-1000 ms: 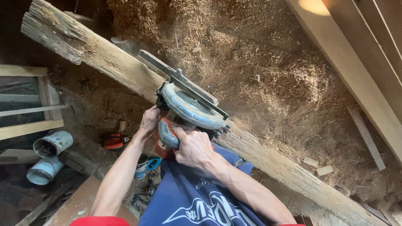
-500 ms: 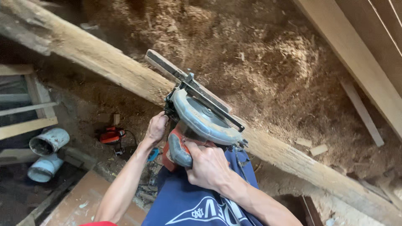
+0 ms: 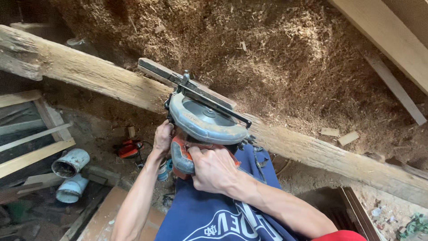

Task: The person uses a circular saw to cut a long wooden log into smaller pieces. They repeatedly position the saw, cut through the wood, and then remove the cut piece with their hand.

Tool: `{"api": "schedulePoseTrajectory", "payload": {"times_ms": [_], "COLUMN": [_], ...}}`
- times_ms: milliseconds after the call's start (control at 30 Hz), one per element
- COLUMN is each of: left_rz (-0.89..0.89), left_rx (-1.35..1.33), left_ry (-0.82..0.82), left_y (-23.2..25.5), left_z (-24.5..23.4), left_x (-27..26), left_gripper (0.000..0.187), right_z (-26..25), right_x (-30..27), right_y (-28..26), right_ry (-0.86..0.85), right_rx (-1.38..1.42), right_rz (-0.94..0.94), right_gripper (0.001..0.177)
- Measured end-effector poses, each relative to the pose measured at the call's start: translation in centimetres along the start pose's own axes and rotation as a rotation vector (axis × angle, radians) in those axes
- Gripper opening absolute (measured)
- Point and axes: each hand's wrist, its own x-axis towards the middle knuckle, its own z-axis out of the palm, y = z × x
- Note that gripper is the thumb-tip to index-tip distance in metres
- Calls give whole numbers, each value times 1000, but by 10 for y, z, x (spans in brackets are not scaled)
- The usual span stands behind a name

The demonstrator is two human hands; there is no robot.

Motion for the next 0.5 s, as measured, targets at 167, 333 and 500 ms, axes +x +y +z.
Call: {"api": "schedulePoseTrajectory", "payload": {"times_ms": [167, 333, 500], "left_rz": [20, -16, -15], "left_rx": [52, -38, -81], "left_ry": [-4, -24, -52], "left_y": [1, 10, 18], "left_z": [-5, -8, -11], "left_x": [2, 2, 1], "left_gripper": [37, 36, 36], "right_z": [2, 6, 9], "right_x": [6, 10, 13], "right_y": [-2, -4, -6], "right_ry": [-47, 11, 15], "right_rx": [-3, 1, -11], "right_rz": [26, -10, -2], "right_gripper": [37, 36, 39]}}
